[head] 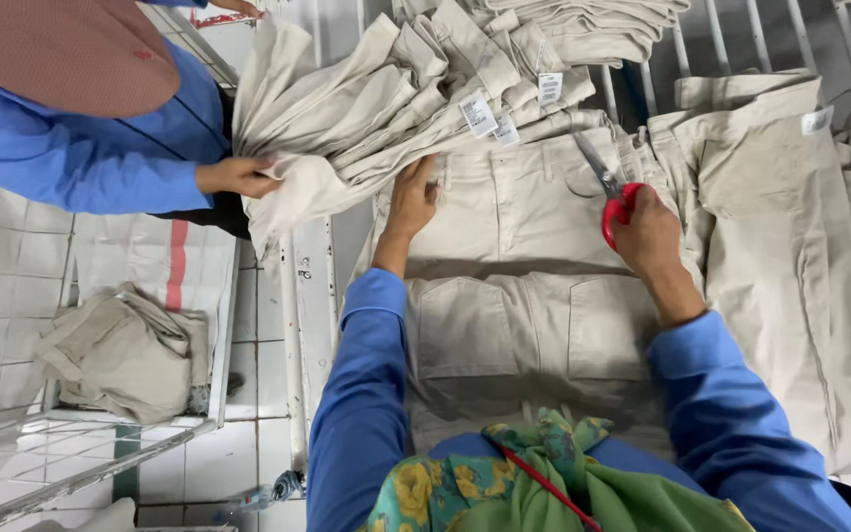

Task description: The person uses red-handled scissors to cut tags and threads from beige trousers. They handle the trousers one by one, cutting the tags and then placing the items on a pile.

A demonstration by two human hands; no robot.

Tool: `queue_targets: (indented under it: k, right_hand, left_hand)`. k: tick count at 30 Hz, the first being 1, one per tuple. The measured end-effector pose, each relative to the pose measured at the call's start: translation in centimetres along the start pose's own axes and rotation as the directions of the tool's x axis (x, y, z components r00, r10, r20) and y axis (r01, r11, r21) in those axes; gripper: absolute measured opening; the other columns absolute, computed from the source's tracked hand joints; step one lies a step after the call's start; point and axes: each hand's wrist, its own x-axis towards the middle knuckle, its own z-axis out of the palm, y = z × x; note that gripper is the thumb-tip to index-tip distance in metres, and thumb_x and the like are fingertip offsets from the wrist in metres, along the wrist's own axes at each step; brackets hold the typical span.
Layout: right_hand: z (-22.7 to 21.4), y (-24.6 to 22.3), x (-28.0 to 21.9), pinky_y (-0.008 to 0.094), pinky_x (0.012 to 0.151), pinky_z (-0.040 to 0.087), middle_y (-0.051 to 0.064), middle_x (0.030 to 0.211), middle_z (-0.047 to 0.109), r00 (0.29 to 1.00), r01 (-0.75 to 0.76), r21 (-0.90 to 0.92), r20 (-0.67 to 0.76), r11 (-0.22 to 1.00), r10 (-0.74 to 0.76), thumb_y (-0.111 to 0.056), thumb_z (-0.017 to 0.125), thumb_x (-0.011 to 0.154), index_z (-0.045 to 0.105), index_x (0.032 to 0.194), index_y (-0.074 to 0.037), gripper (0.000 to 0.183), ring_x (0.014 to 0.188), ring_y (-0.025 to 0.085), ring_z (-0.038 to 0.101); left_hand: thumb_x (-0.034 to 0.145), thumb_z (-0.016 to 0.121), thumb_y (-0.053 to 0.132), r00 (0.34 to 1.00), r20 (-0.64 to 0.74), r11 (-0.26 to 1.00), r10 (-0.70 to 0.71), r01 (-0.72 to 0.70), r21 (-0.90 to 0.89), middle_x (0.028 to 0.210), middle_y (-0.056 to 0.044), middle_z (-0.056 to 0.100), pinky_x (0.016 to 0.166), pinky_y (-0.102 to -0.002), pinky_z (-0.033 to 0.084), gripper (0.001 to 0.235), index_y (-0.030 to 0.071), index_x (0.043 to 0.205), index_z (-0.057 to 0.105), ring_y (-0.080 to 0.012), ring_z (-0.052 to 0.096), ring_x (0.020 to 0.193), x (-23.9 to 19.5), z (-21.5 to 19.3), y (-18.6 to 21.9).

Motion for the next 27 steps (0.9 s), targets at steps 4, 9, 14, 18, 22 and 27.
queue_targets:
  k: [4, 9, 14, 18, 22, 27]
  right_hand:
    - [-6.6, 1.7, -5.5, 0.056, 0.086, 0.056, 0.021, 0.099, 0.072, 0.964, -0.227, 0.016, 0.147, 0.974, 0.222, -0.042, 0.064, 0.101, 0.061, 0.112, -0.008, 0.036, 0.101, 0.046, 0.071]
    - [-1.6, 6.8, -8.1, 0.056, 0.087, 0.056, 0.023, 0.095, 0.074, 0.959, -0.246, -0.064, 0.128, 0.967, 0.253, -0.046, 0.063, 0.101, 0.062, 0.110, -0.006, 0.042, 0.096, 0.046, 0.072]
    - [-6.9, 5.9, -5.8, 0.057, 0.083, 0.056, 0.022, 0.096, 0.070, 0.974, -0.223, -0.070, 0.011, 0.972, 0.225, -0.038, 0.073, 0.096, 0.062, 0.114, -0.006, 0.038, 0.094, 0.048, 0.072]
    - [-13.9, -4.9, -8.1, 0.028, 0.089, 0.050, 0.002, 0.103, 0.074, 0.960, -0.279, 0.525, 0.131, 0.804, 0.247, -0.026, 0.081, 0.093, 0.071, 0.110, -0.012, 0.024, 0.096, 0.016, 0.067]
    - [-11.9, -11.1, -9.9, 0.035, 0.086, 0.057, 0.024, 0.108, 0.072, 0.995, -0.086, 0.905, 0.101, 0.417, -0.014, -0.002, 0.080, 0.086, 0.057, 0.103, 0.000, 0.028, 0.096, 0.025, 0.072]
    - [-13.7, -19.6, -13.6, 0.032, 0.077, 0.059, 0.023, 0.099, 0.074, 0.990, 0.082, 0.978, -0.058, 0.190, -0.129, 0.005, 0.082, 0.083, 0.060, 0.095, 0.005, 0.026, 0.086, 0.022, 0.072]
  left_hand:
    - [0.080, 0.077, 0.002, 0.996, 0.004, 0.990, 0.085, -0.084, -0.112, 0.143, -0.012, 0.057, 0.115, -0.046, 0.039, 0.072, 0.016, 0.147, 0.055, -0.0328, 0.053, 0.134, 0.8, 1.1, 0.2]
    - [0.077, 0.081, 0.010, 0.956, 0.049, 0.956, 0.288, -0.290, 0.045, 0.125, 0.001, 0.061, 0.108, -0.043, 0.040, 0.051, 0.021, 0.126, 0.071, -0.0238, 0.052, 0.120, 2.0, 1.4, 6.5]
    - [0.075, 0.084, 0.018, 0.956, 0.245, 0.966, 0.163, -0.205, 0.155, 0.111, -0.002, 0.058, 0.104, -0.048, 0.044, 0.039, 0.019, 0.112, 0.071, -0.0266, 0.052, 0.113, 5.8, 2.1, 7.0]
    - [0.075, 0.073, 0.004, 0.952, 0.222, 0.977, 0.211, -0.202, -0.065, 0.112, -0.009, 0.067, 0.085, -0.046, 0.052, 0.028, 0.013, 0.101, 0.076, -0.0366, 0.065, 0.102, 5.3, -0.5, 8.2]
    - [0.076, 0.084, 0.004, 0.988, 0.056, 0.845, 0.145, -0.094, -0.527, 0.087, -0.004, 0.072, 0.086, -0.038, 0.055, 0.022, 0.017, 0.094, 0.082, -0.0253, 0.071, 0.089, 1.2, -8.0, 15.5]
    - [0.078, 0.082, 0.008, 0.979, -0.173, 0.702, 0.107, -0.198, -0.684, 0.085, -0.008, 0.071, 0.076, -0.035, 0.056, 0.025, 0.013, 0.102, 0.083, -0.0246, 0.071, 0.081, -6.0, -15.6, 26.5]
